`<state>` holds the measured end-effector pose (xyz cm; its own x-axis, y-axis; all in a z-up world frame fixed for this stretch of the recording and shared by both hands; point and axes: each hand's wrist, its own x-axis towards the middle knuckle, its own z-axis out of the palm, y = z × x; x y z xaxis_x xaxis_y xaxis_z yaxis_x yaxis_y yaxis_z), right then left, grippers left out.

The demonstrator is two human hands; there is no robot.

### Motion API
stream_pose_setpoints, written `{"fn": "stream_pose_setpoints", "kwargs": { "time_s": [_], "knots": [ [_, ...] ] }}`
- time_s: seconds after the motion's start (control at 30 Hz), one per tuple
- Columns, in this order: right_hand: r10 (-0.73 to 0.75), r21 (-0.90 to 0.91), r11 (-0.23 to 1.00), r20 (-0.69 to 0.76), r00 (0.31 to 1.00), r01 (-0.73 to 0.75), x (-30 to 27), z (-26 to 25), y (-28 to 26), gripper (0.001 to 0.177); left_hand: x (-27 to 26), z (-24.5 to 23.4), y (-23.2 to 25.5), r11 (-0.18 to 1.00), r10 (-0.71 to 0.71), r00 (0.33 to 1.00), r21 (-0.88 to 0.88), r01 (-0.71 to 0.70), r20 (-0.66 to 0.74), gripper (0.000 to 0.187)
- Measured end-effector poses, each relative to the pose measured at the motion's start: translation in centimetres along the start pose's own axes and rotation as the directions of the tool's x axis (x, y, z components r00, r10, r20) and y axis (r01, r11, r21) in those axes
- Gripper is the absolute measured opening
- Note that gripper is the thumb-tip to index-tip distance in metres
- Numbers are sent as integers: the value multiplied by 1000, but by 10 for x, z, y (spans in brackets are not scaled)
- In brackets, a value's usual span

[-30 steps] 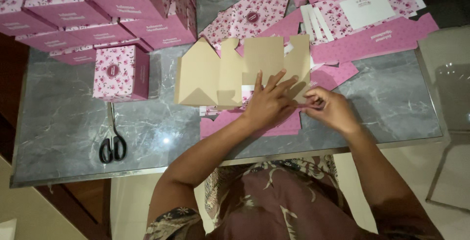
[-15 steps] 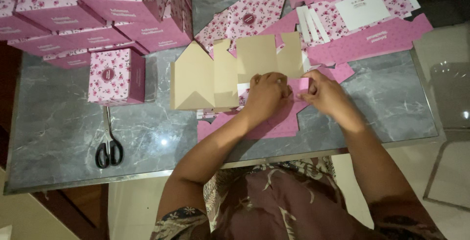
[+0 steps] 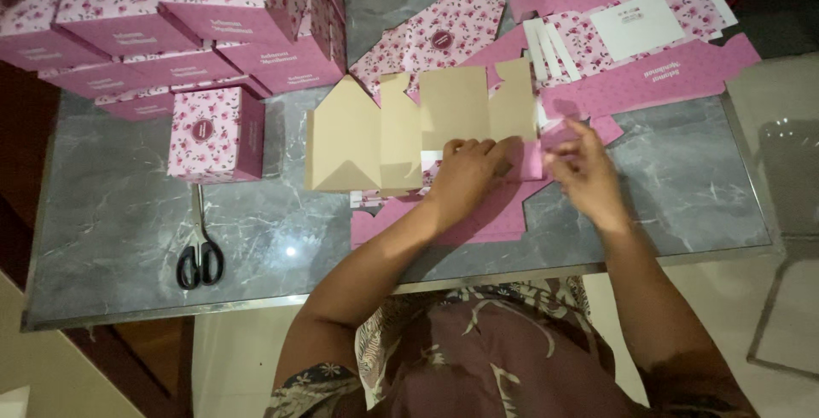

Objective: The person folds and assembles several small pink and white printed cardboard boxes on a table by hand.

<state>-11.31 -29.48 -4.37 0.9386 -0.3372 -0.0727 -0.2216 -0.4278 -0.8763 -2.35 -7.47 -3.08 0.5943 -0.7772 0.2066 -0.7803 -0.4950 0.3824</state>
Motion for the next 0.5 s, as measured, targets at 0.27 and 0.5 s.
{"fn": "stream_pose_setpoints", "kwargs": {
  "time_s": [0.27,0.5],
  "knots": [
    [19,581,814,-34,999,4,-8,-23,-18,56,-46,-39,41,898,437,899,-50,-438,-37,41],
    [-33,682,717,-171,985,142,-28,-29,-29,40,-72,-33,32,691,686,722,235,-684,85,35]
  ]
}}
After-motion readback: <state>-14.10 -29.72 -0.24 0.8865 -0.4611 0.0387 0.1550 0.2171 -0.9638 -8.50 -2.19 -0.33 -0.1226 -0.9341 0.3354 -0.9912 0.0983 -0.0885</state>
